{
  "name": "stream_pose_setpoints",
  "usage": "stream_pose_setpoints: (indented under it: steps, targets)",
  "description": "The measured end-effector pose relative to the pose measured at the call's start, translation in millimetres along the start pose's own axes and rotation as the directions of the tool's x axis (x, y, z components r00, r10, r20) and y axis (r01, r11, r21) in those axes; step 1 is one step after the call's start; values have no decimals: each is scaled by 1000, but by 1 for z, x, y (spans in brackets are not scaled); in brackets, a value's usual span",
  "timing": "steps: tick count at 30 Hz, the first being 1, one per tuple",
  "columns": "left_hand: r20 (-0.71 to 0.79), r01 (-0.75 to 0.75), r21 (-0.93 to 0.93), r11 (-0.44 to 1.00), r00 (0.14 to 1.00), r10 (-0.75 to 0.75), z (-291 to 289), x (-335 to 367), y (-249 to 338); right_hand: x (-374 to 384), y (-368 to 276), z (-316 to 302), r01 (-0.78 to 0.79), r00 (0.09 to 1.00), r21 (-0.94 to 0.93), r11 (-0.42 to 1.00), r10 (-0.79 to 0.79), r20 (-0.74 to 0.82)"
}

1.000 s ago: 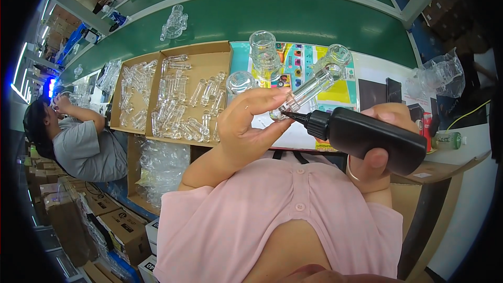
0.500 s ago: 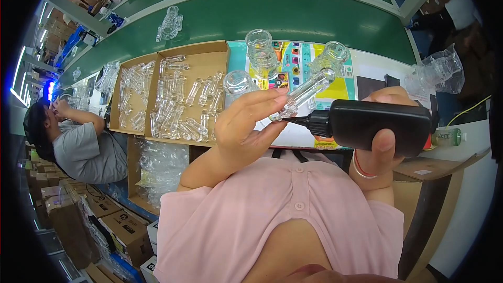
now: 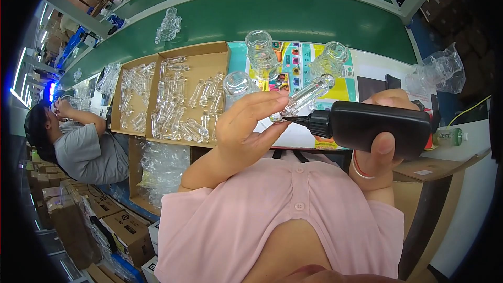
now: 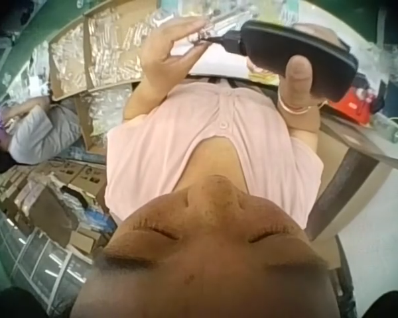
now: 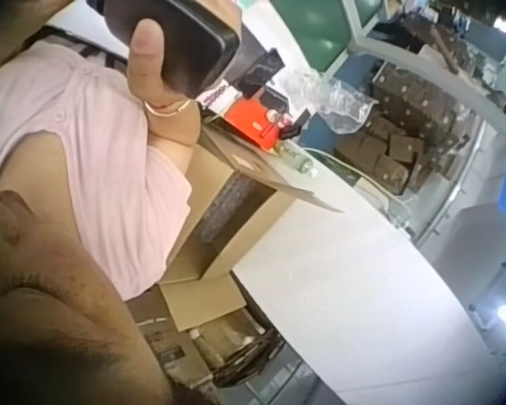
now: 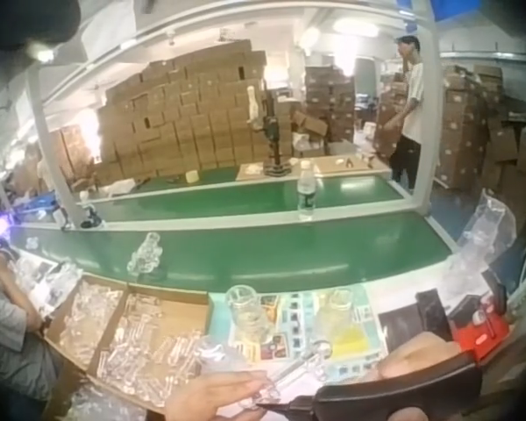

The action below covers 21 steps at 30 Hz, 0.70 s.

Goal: Cleaning and inspecting glass water pipes at a factory assembly line workstation.

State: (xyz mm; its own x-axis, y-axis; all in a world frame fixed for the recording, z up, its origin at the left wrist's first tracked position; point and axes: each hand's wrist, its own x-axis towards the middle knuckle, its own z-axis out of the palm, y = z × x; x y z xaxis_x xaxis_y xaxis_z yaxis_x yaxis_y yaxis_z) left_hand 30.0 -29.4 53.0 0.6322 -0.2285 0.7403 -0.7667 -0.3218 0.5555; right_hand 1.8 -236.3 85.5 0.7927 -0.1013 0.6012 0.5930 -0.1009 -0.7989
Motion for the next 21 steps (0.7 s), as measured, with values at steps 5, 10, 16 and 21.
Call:
stream_pose_setpoints:
  steps: [5, 10, 16, 21]
  targets:
    - [6, -5, 14, 1000, 1000, 5, 0, -1, -1, 1, 3, -1, 60, 998, -9, 998, -60, 12]
    - [1, -35, 74, 997, 999, 35, -1, 0, 3, 1, -2, -4, 168, 983, -119, 979, -157, 97]
    - [-4, -12, 122, 992, 1000, 12, -2, 0, 2, -1, -11, -8, 314, 931, -164, 935, -269, 248]
    - [-6, 18, 54, 998, 1000, -18, 0, 1, 1, -7, -10, -5, 471, 863, -153, 869, -418, 283]
